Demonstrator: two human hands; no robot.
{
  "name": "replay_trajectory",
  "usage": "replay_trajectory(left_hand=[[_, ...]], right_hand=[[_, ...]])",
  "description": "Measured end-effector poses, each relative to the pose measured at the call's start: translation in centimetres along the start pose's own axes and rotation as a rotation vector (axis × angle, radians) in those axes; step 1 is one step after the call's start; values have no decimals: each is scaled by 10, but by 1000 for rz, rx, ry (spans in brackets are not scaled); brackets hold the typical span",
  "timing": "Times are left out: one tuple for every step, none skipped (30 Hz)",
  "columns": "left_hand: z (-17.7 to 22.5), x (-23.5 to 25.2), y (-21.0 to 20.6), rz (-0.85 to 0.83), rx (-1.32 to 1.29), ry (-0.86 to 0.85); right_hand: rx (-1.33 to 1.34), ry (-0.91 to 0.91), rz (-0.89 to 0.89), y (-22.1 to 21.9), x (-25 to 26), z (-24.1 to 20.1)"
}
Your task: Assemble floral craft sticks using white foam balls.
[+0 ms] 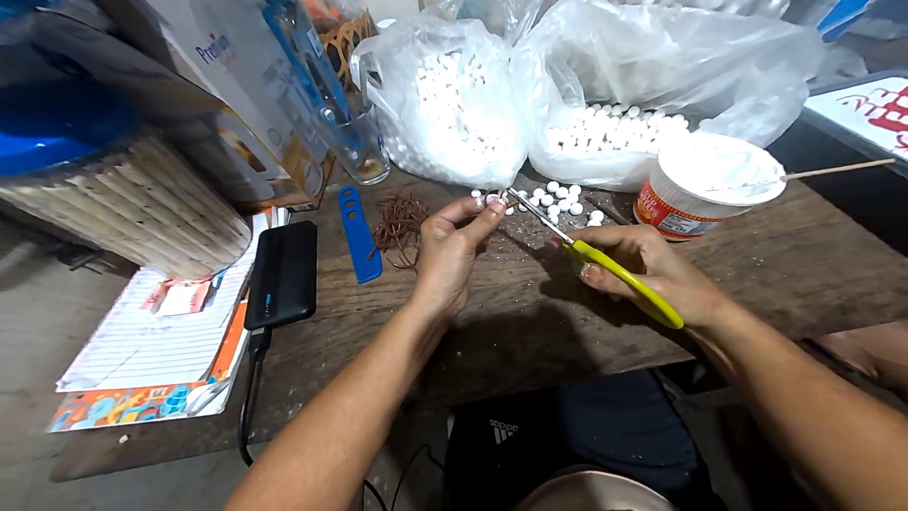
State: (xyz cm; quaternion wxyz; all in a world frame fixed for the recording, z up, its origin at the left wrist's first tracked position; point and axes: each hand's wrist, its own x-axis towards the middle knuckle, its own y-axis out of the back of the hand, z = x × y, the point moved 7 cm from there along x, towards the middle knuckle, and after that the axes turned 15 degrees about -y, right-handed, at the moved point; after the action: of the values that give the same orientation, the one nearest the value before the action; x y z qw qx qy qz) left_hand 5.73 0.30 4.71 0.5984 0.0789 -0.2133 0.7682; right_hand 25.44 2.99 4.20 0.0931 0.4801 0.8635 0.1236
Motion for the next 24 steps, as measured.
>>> replay_trajectory(left_hand=[[1,0,0,-2,9,-4],[1,-1,-1,-7,21,-8],[2,-1,-1,-12,28,-10],[2,-1,-1,-17,32,-6],[2,-2,-1,-20,33,-1],[2,-2,-1,-21,33,-1],[1,-2,-2,-22,34,-1],[1,-2,-2,-24,34,0],[0,-2,-2,-22,33,0],[0,-2,-2,-23,31,2],[0,-2,-2,-30,34,2],[1,-2,-3,-41,35,0],[1,-1,-4,-59,32,-4],[2,-1,-4,-80,31,-14],[2,-1,-5,-99,27,-26],[3,0,-5,-112,20,-37],[3,0,-5,-119,14,-42],[3,1,-5,-119,13,-45],[3,1,-5,-114,22,-49],[3,1,-5,-110,38,-57],[3,1,-5,-107,58,-62],[2,1,-4,-104,69,-64],[2,1,-4,-97,70,-65],[2,2,-4,-92,66,-67]], right_hand=[[-1,2,-3,0,0,0],[0,2,-6,-1,0,-1],[3,3,-9,-1,0,-1],[5,4,-12,-1,0,-1],[5,3,-13,-2,1,-1],[9,1,-15,-2,1,-1],[11,-2,-17,-2,0,-1],[18,-3,-21,-2,0,-1],[26,-1,-20,-2,0,-2],[38,3,-19,-2,0,-2],[50,3,-11,-2,-1,-2],[57,7,-1,-1,-1,-1],[58,14,6,0,-1,-1],[61,22,12,0,-1,-1],[64,29,15,1,-1,0],[69,32,16,1,-1,-1],[70,32,18,1,-1,-1],[77,31,21,1,-2,-1],[84,32,25,1,-2,0],[94,37,30,2,-2,0],[103,40,34,3,-2,0],[100,47,42,5,-2,0],[64,54,65,10,-3,-1],[-27,61,117,16,-5,-2]])
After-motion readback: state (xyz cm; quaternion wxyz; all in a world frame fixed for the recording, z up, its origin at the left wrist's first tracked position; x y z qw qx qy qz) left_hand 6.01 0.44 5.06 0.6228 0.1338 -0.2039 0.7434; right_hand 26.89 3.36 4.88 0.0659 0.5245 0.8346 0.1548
